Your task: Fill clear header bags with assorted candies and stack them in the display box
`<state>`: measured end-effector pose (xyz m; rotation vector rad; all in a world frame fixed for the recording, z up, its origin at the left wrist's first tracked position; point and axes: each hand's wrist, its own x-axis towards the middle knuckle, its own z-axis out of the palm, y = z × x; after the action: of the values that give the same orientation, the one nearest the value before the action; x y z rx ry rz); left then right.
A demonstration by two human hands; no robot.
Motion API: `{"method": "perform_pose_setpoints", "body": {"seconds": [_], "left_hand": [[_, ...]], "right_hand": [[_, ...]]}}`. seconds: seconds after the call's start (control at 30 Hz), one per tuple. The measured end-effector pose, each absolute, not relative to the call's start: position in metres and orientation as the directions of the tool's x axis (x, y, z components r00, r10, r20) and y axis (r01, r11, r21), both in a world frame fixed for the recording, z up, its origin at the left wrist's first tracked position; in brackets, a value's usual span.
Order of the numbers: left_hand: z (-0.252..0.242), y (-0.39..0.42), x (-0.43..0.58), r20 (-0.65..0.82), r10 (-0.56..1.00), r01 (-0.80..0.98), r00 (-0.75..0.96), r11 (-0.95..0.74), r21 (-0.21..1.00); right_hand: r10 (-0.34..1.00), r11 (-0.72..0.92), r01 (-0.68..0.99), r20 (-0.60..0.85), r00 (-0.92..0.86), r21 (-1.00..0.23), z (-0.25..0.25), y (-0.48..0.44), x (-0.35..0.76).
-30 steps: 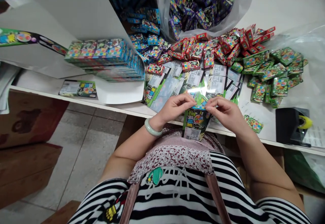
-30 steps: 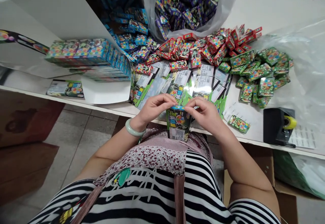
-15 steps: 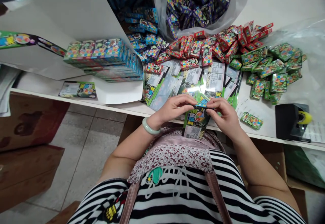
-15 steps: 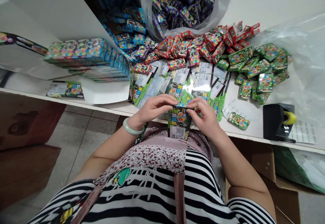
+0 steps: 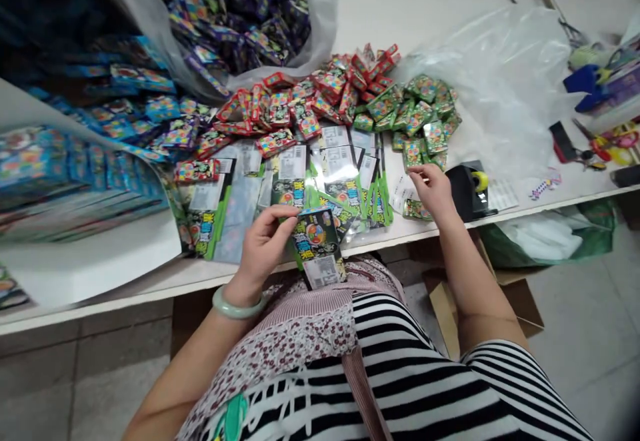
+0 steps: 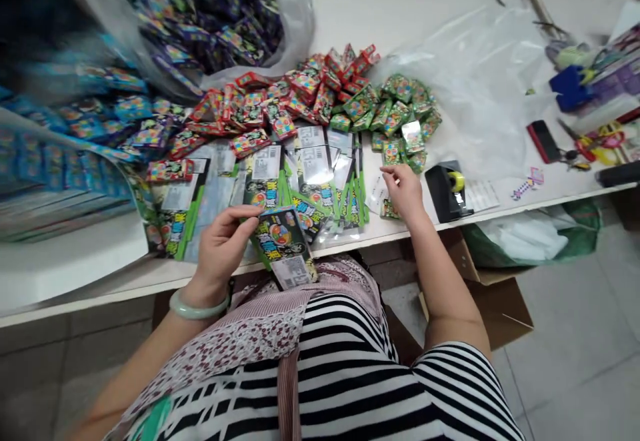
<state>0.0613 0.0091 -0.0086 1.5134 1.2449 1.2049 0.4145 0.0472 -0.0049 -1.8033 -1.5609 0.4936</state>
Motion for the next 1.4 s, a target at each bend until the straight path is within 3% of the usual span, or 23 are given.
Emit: {"method": "perform_pose_setpoints", "body": {"seconds": [0.1, 0.17, 0.37, 0.5, 0.57, 0.67, 0.77, 0.87, 1.03, 1.3, 1.4], "left_hand": [[-0.006, 0.01, 0.067, 0.173, 0.982, 0.213, 0.075, -0.185, 0.959], [-0.003, 0.01, 0.071, 0.186, 0.979, 0.228, 0.078, -0.2, 0.953], [-0.001, 0.009, 0.072, 0.199, 0.978, 0.227, 0.063, -0.209, 0.951], [-0.005, 0.011, 0.071, 0.19, 0.977, 0.211, 0.092, -0.206, 0.956], [-0.006, 0.013, 0.073, 0.209, 0.971, 0.189, 0.118, -0.229, 0.955], [-0.004, 0.013, 0.078, 0.257, 0.956, 0.167, 0.138, -0.279, 0.946], [-0.001, 0.011, 0.08, 0.264, 0.949, 0.157, 0.171, -0.291, 0.944], [0.003, 0.008, 0.078, 0.271, 0.944, 0.136, 0.19, -0.299, 0.945], [0.007, 0.007, 0.074, 0.256, 0.943, 0.11, 0.21, -0.283, 0.953], [0.0, 0.009, 0.083, 0.238, 0.966, 0.15, 0.106, -0.252, 0.956], [-0.004, 0.01, 0.085, 0.24, 0.969, 0.173, 0.058, -0.246, 0.954]], "right_hand": [[0.972, -0.171, 0.821, 0.04, 0.23, -0.544, -0.012, 0.066, 0.44], [0.969, -0.231, 0.825, -0.043, 0.244, -0.517, -0.017, 0.075, 0.438], [0.956, -0.286, 0.725, -0.137, 0.259, -0.627, -0.027, 0.075, 0.433], [0.958, -0.281, 0.622, -0.172, 0.232, -0.731, -0.007, 0.059, 0.438], [0.981, -0.194, 0.541, -0.15, 0.125, -0.819, 0.015, 0.051, 0.425], [0.97, 0.021, 0.397, -0.077, -0.229, -0.917, 0.054, 0.045, 0.38], [0.868, 0.169, 0.366, -0.038, -0.496, -0.915, 0.081, 0.048, 0.327], [0.783, 0.208, 0.437, -0.119, -0.61, -0.875, 0.088, 0.06, 0.29], [0.726, 0.166, 0.562, -0.285, -0.626, -0.81, 0.083, 0.075, 0.269], [0.784, 0.156, 0.653, -0.309, -0.538, -0.741, 0.086, 0.072, 0.26], [0.765, 0.067, 0.615, -0.355, -0.537, -0.785, 0.077, 0.078, 0.261]]}}
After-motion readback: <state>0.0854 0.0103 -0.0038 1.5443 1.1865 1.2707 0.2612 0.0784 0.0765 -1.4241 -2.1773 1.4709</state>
